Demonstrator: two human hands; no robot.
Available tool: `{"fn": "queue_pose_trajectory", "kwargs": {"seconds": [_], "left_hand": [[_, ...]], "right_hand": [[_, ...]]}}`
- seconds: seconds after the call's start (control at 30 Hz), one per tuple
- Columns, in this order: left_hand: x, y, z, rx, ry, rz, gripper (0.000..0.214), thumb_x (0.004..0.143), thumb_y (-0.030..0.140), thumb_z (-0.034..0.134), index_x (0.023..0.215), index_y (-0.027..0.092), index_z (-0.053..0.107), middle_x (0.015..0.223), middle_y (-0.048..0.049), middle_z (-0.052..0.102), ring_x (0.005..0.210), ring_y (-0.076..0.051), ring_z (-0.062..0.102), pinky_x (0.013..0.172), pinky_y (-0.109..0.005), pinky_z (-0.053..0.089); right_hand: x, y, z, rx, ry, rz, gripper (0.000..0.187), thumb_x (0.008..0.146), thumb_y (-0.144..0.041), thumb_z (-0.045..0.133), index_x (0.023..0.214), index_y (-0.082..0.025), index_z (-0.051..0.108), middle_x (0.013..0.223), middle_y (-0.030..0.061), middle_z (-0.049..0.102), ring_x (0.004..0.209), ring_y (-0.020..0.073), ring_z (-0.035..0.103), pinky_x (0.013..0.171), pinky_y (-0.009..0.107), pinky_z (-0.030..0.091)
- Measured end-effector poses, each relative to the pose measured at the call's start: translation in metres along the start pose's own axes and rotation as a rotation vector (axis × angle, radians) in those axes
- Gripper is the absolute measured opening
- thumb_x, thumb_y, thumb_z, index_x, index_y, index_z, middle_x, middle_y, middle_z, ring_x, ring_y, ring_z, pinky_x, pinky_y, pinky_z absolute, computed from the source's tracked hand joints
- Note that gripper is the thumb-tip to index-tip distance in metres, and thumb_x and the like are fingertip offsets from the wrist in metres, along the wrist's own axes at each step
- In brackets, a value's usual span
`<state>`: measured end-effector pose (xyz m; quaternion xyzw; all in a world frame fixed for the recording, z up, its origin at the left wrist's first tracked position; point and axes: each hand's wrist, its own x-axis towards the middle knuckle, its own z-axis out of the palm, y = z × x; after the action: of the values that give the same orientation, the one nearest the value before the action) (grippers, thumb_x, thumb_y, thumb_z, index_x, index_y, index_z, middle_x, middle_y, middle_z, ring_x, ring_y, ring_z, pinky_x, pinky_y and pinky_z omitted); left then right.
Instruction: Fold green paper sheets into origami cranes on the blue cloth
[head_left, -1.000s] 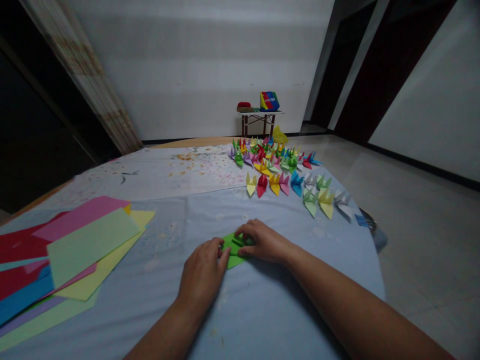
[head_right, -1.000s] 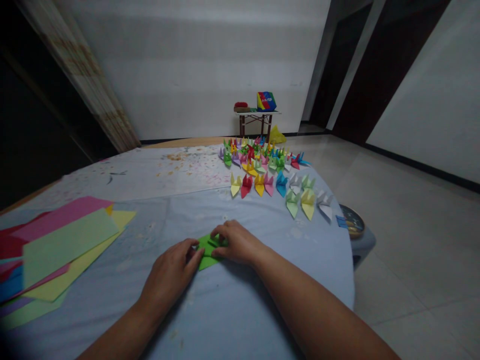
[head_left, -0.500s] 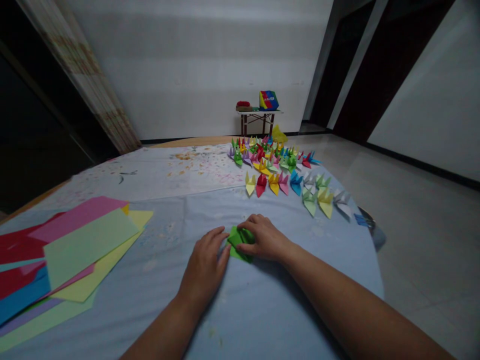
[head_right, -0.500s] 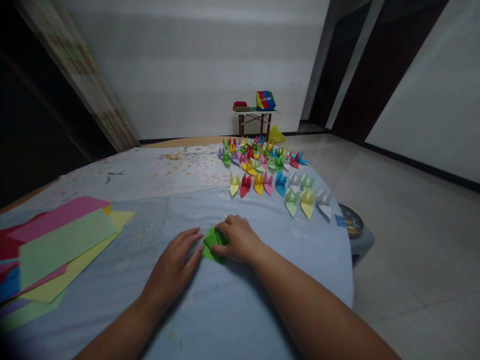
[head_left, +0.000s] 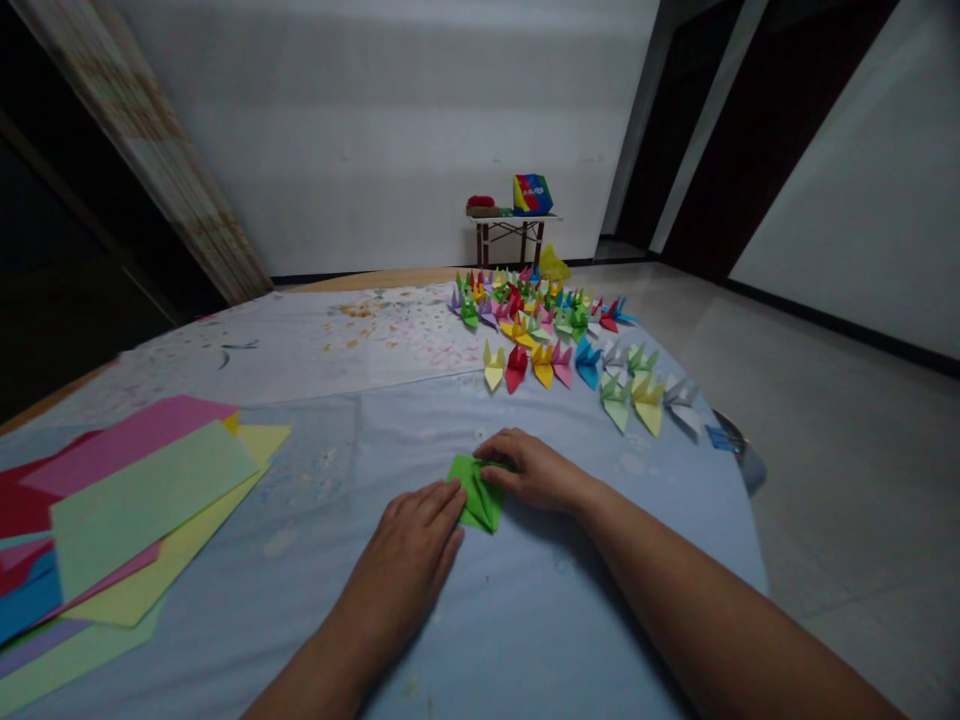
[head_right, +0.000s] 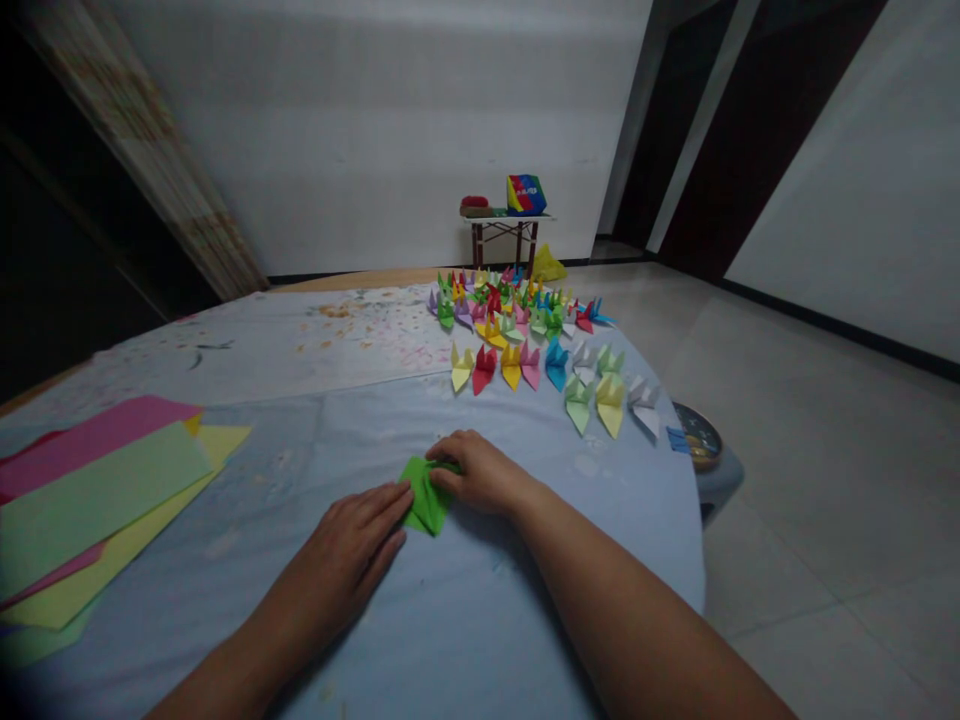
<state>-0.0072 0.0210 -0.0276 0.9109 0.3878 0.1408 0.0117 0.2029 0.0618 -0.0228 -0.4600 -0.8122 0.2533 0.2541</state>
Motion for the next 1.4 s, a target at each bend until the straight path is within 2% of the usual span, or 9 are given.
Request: {"fn": "queue_pose_trajectory", "kwargs": {"seconds": [0.1,0.3,1.17,1.4], "left_hand": [[-0.001,0.001,0.001,0.007,-0.001,-0.001,0.036,0.086,0.027,0.042,0.121,0.021,0.049,0.122,-0.0079,0.055,0.109,-0.023,0.051,0.091,-0.043,0.042],[-0.001,0.002,0.002,0.04,-0.017,-0.005,0.035,0.087,0.025,0.042,0.121,0.026,0.048,0.123,-0.0069,0.053,0.11,-0.023,0.051,0.091,-0.044,0.042],[0.001,0.008,-0.004,0.035,-0.129,-0.061,0.036,0.087,0.025,0.04,0.123,0.024,0.048,0.127,-0.0078,0.051,0.115,-0.024,0.046,0.095,-0.046,0.038],[-0.002,0.014,-0.01,0.054,-0.201,-0.08,0.045,0.087,0.038,0.037,0.129,0.023,0.041,0.134,-0.007,0.044,0.124,-0.025,0.036,0.1,-0.046,0.031]], "right_hand": [[0.002,0.003,0.003,-0.016,0.017,-0.005,0.02,0.076,-0.019,0.059,0.095,-0.018,0.062,0.093,0.0063,0.056,0.09,0.0174,0.05,0.083,0.031,0.039],[0.002,0.005,0.01,-0.038,0.027,0.006,0.02,0.074,-0.021,0.063,0.094,-0.019,0.063,0.095,0.0063,0.054,0.093,0.0181,0.049,0.085,0.032,0.038],[0.004,0.005,0.011,-0.032,0.035,0.01,0.018,0.073,-0.021,0.065,0.09,-0.019,0.065,0.092,0.0054,0.054,0.091,0.0174,0.049,0.083,0.031,0.038],[0.004,0.007,0.011,-0.049,0.036,0.001,0.018,0.073,-0.022,0.064,0.091,-0.02,0.065,0.093,0.0056,0.054,0.091,0.0173,0.049,0.083,0.031,0.037]]}}
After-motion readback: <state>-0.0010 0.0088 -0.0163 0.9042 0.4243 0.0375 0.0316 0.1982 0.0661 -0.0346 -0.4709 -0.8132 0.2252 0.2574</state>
